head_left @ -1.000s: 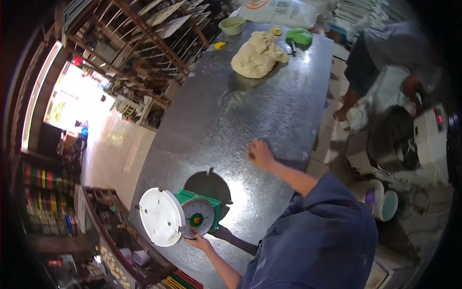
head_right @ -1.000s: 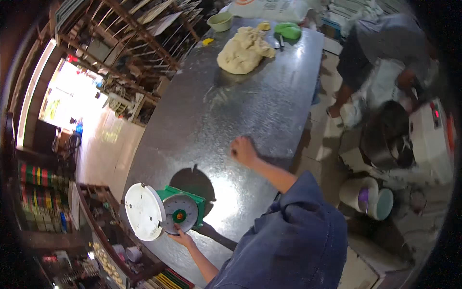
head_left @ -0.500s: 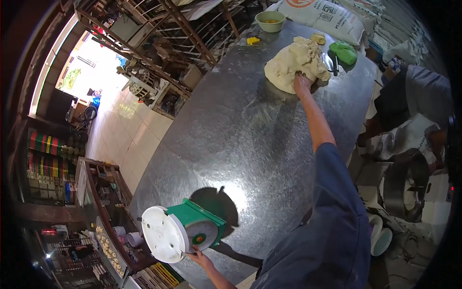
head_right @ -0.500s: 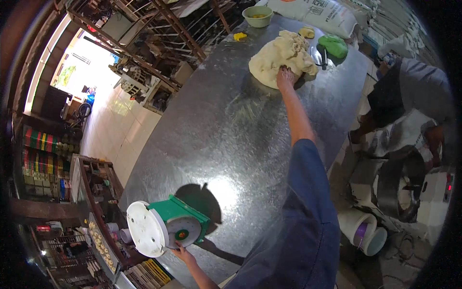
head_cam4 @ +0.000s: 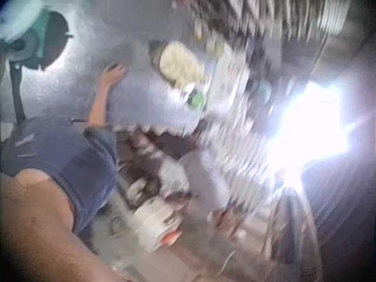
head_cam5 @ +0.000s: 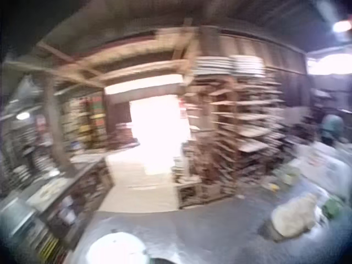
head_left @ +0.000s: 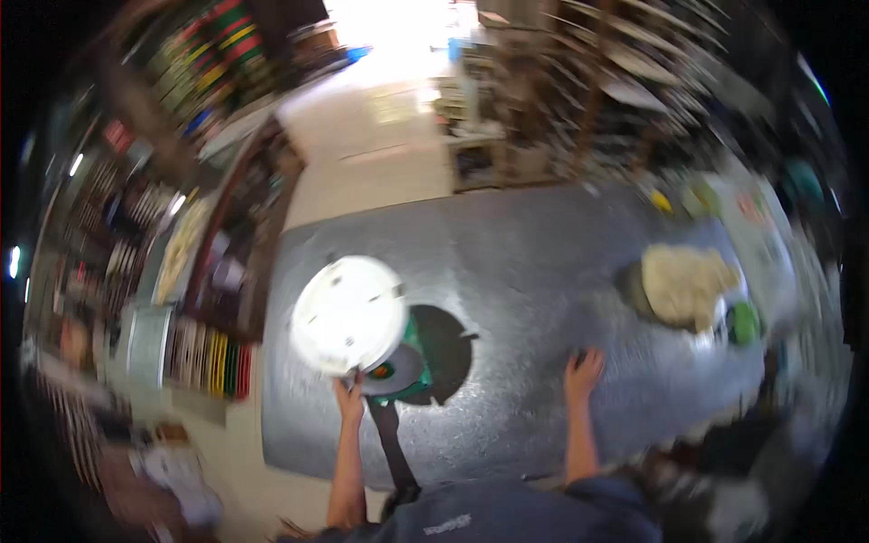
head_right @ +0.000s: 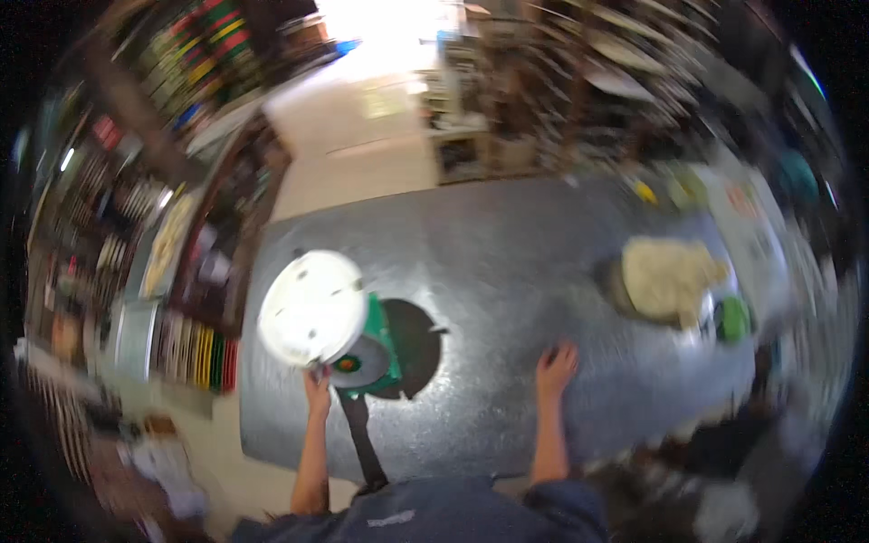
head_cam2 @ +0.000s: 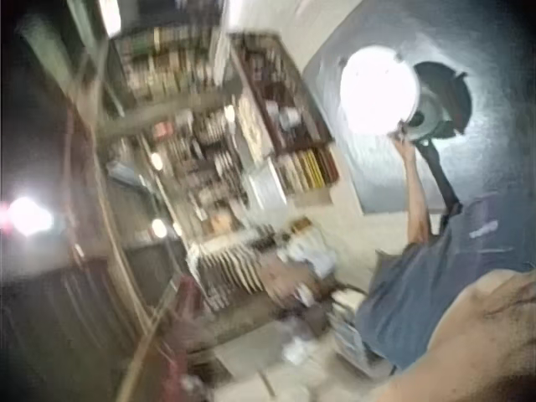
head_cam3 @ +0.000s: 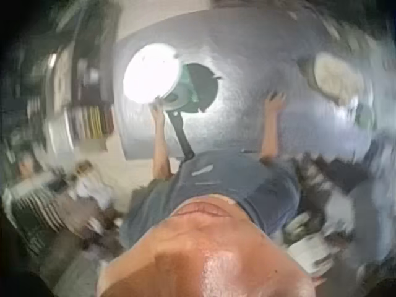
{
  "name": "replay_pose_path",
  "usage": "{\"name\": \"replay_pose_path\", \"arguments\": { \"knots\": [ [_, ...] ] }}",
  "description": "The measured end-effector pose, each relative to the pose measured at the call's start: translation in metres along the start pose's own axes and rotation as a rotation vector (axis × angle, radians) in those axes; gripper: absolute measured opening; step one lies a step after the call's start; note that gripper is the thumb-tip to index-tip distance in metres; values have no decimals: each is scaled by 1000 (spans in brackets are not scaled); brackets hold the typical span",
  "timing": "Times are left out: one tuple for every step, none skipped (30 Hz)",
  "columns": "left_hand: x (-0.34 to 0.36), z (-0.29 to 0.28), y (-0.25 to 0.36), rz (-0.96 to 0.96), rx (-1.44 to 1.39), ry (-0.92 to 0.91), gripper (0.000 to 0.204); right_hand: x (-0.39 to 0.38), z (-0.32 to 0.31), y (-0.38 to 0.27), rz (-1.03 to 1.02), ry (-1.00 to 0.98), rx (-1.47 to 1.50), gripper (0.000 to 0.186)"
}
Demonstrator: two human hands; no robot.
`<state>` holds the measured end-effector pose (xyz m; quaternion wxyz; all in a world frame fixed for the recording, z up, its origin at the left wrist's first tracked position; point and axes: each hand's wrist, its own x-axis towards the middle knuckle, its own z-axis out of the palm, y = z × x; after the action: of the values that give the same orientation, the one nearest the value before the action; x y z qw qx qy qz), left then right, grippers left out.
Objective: Knead and divide large portions of dough on a metal workbench in a bakery.
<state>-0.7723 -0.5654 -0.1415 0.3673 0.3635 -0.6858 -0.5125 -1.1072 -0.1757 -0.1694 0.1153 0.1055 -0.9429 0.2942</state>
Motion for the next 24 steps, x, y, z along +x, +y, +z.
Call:
{"name": "replay_pose_path", "arguments": {
  "knots": [
    [-11,22,41,-255,-106,-5,62,-42,12,-11,-98,133,-66,42],
    [-11,11,31,-132,-61,63,64,-77,19,-49,-123,39,6,43],
    [-13,13,19,-69,17,16,65,-107,25,-63,-147,-11,28,49],
    [-20,14,21,-129,172,13,68,-132,29,-81,-175,-39,-7,49],
    [-26,2,18,-39,430,9,65,-154,30,-98,-200,-63,-37,49],
    [-40,-11,8,9,582,58,68,-165,31,-108,-264,-89,-24,49],
    [-50,-24,-5,58,735,91,70,-173,32,-117,-304,-91,-88,48],
    [-70,-46,-32,38,826,151,70,-178,34,-126,-338,-86,-146,48],
    [-90,-58,-43,-32,951,158,67,-179,35,-126,-368,-90,-147,48],
    [-105,-72,-42,-80,1007,128,64,-177,34,-124,-382,-125,-127,48],
    [-118,-81,-34,-123,1060,96,61,-176,33,-122,-392,-156,-107,49],
    [-127,-85,-31,-129,1044,113,61,-175,33,-120,-414,-148,-110,49],
    [-134,-86,-29,-122,1033,133,60,-174,33,-117,-416,-182,-121,49],
    [-140,-91,-26,-118,1029,165,58,-174,34,-119,-426,-221,-121,50],
    [-141,-92,-26,-126,1020,183,58,-175,36,-117,-446,-218,-120,50],
    [-139,-88,-27,-122,1040,190,58,-174,39,-116,-442,-179,-166,50],
    [-140,-86,-26,-123,1061,199,57,-177,39,-115,-440,-143,-212,50],
    [-138,-83,-25,-68,989,237,55,-179,40,-112,-458,-139,-214,50],
    [-138,-86,-23,-74,977,249,55,-181,39,-109,-417,-142,-238,50],
    [-139,-90,-21,-82,950,257,53,-179,41,-113,-391,-149,-251,50],
    [-138,-90,-23,-83,918,249,52,-176,44,-113,-408,-139,-255,50],
    [-136,-89,-28,-72,914,261,51,-175,48,-115,-400,-121,-279,49],
    [-137,-93,-29,-80,909,274,51,-179,50,-116,-392,-112,-300,48],
    [-139,-95,-28,-96,904,273,51,-181,50,-113,-403,-115,-300,48]
  ]
}}
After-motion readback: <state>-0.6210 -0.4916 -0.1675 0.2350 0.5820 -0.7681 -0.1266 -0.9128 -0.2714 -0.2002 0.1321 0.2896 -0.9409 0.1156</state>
